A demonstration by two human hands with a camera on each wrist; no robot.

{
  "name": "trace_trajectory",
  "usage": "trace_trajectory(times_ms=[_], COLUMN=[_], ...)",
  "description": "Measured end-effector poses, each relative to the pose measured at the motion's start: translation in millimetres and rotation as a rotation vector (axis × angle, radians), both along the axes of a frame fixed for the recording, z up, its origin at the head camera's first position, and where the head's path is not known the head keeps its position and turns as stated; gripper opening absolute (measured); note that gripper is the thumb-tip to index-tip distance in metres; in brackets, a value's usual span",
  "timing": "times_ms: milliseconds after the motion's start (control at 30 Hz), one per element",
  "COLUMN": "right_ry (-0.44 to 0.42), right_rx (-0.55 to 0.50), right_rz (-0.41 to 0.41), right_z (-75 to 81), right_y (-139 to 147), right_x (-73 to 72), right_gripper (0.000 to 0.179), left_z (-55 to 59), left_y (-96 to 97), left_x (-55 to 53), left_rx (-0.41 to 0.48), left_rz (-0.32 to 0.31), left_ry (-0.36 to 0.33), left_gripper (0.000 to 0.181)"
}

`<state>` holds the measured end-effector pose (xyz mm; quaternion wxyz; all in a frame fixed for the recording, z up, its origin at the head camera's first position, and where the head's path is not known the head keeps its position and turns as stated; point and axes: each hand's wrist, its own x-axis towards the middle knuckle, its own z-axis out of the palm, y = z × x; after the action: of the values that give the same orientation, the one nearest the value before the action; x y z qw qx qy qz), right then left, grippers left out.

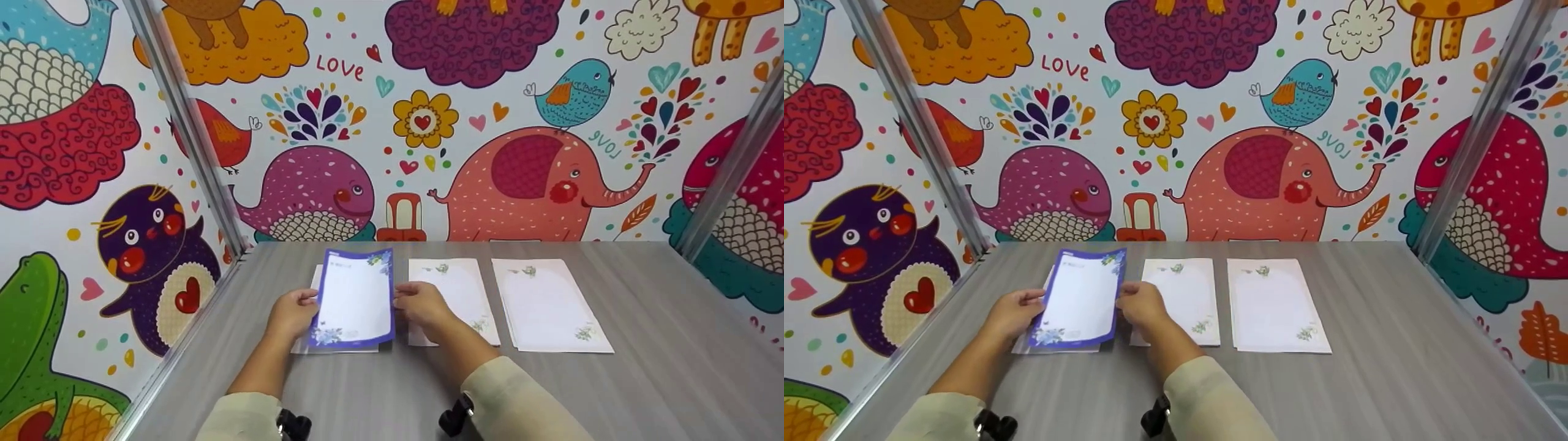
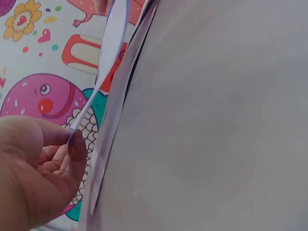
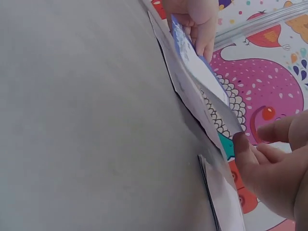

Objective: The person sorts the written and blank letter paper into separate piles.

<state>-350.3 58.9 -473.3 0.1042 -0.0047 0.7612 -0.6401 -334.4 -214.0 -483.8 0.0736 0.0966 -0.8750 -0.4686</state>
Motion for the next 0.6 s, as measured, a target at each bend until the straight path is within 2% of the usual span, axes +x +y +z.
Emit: trace_trajectory(times_ms=[167, 300, 467, 600], right_ry=[-0.062, -0.073, -0.086, -0.096], right_rx=[-0.039, -0.048, -0.030, -0.015], right_rz=[0.124, 0.188, 0.201, 0.190], right_z=[0.4, -0.9, -5.8, -4.8], right_y=[-4.5, -6.3, -7.3, -4.6], right_x=[-1.3, -1.4, -2.3, -1.3], right_gripper=[0.045, 0.045, 0.044, 0.045], left_z=[-0.8, -0.5, -0.9, 1.6], left_y=[-12.7, -17.6, -19.3, -21.9], left_x=[1.1, 0.3, -0.3, 0.2], left_rx=[-0.055, -0.083, -0.105, -0.159], left_rz=[0.023, 0.034, 0.034, 0.039], left_ry=[-0.009, -0.023, -0.069, -0.060], left_gripper=[0.033, 0.033, 0.032, 0.034])
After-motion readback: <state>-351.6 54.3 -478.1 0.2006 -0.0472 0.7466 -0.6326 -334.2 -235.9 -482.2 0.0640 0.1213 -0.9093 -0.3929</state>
